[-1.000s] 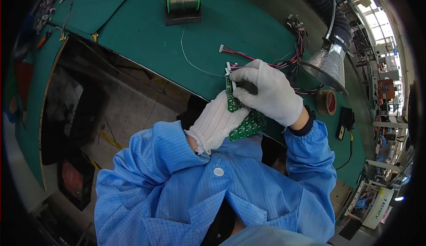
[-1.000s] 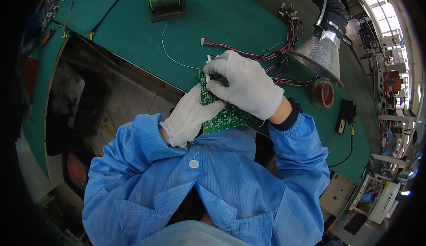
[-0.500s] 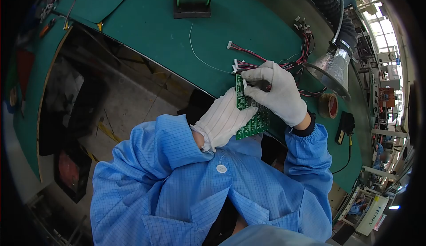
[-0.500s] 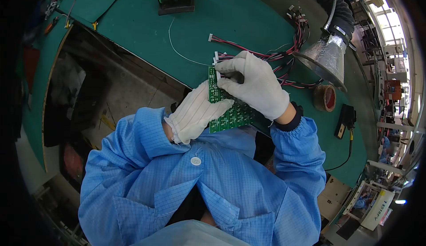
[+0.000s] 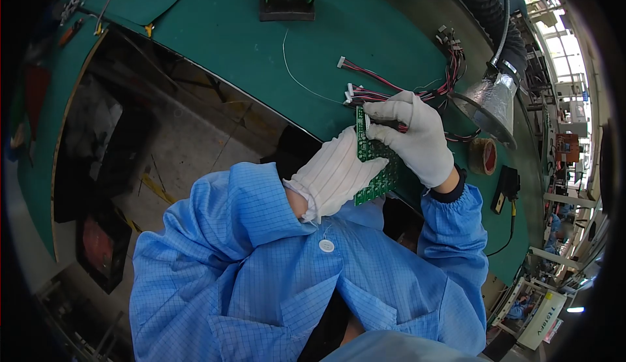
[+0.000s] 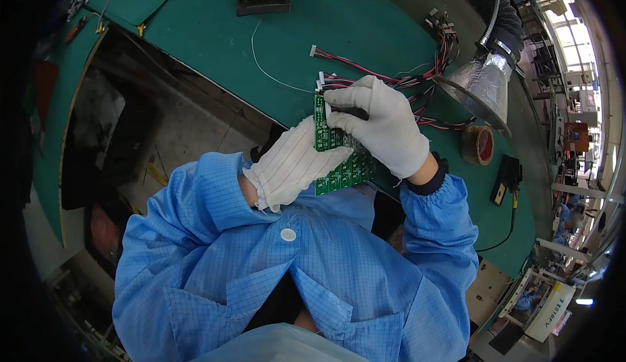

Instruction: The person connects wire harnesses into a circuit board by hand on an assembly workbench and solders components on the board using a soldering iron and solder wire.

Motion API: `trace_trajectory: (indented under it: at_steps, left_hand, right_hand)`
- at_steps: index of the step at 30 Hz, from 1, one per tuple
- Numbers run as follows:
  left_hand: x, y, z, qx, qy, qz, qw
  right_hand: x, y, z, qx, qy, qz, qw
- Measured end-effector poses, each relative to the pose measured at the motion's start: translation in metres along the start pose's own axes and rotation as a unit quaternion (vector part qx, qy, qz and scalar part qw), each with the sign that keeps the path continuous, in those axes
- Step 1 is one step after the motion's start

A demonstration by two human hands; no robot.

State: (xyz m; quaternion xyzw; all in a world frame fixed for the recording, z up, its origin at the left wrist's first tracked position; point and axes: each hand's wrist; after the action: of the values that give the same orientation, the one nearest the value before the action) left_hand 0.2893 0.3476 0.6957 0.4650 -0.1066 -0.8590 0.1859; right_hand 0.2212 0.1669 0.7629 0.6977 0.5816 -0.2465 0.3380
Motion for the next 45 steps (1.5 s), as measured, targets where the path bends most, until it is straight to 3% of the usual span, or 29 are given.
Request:
trace_trajectory:
  at_steps: [10, 17, 19, 22, 26, 32, 35, 37, 38, 39, 40, 41, 44, 45]
  left_hand:
    - [0.009, -0.001, 0.002, 0.011, 0.076, 0.024, 0.997]
    - [0.010, -0.001, 0.004, 0.002, 0.044, 0.056, 0.997]
    - [0.003, -0.001, 0.006, -0.012, 0.016, -0.011, 1.000]
    - [0.012, -0.001, 0.004, 0.013, 0.074, 0.033, 0.997]
    - [0.010, 0.001, 0.005, 0.003, 0.042, 0.041, 0.998]
    - [0.002, -0.001, 0.006, 0.022, 0.078, 0.025, 0.996]
    - [-0.003, -0.002, 0.010, -0.005, 0.044, -0.043, 0.998]
    - [-0.007, 0.001, 0.014, 0.017, 0.082, -0.024, 0.996]
    - [-0.010, 0.005, 0.019, 0.019, 0.082, -0.025, 0.996]
    - [-0.020, 0.014, 0.028, -0.131, -0.094, -0.064, 0.985]
    - [-0.026, 0.019, 0.032, -0.274, -0.264, -0.098, 0.920]
    - [-0.024, 0.017, 0.032, -0.274, -0.263, -0.097, 0.920]
    - [-0.008, 0.003, 0.025, -0.199, -0.164, -0.055, 0.965]
    - [-0.004, -0.001, 0.022, -0.104, -0.045, -0.011, 0.994]
  right_hand:
    - [0.002, -0.005, 0.004, -0.005, 0.012, 0.029, 0.999]
    - [0.003, -0.008, 0.005, -0.009, 0.038, 0.047, 0.998]
    - [0.002, -0.007, 0.005, 0.004, 0.047, 0.040, 0.998]
    - [-0.002, -0.005, 0.006, -0.014, 0.040, 0.017, 0.999]
    - [-0.008, -0.001, 0.005, -0.034, 0.027, -0.004, 0.999]
    - [-0.010, 0.002, 0.002, -0.005, 0.067, -0.005, 0.998]
    - [-0.022, 0.015, -0.006, 0.068, 0.033, -0.050, 0.996]
    - [-0.029, 0.026, -0.003, -0.093, -0.046, -0.079, 0.991]
    - [-0.035, 0.029, 0.007, -0.082, -0.026, -0.148, 0.985]
    - [-0.038, 0.033, 0.003, -0.083, -0.027, -0.146, 0.985]
    - [-0.043, 0.038, -0.004, -0.029, 0.006, -0.187, 0.982]
    - [-0.046, 0.042, -0.008, 0.025, 0.039, -0.228, 0.973]
    - [-0.047, 0.049, -0.003, 0.011, 0.044, -0.264, 0.963]
    - [-0.048, 0.050, -0.002, 0.012, 0.044, -0.263, 0.964]
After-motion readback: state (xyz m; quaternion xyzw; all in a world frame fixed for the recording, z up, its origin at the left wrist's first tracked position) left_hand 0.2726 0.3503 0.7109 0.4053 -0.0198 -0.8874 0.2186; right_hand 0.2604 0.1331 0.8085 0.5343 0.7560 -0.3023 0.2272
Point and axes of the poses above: each hand's wrist, its own y-axis towards the middle knuckle, its own x-axis out of the palm, z = x × y, and after that the axes turned 4 degrees about -x, right-handed
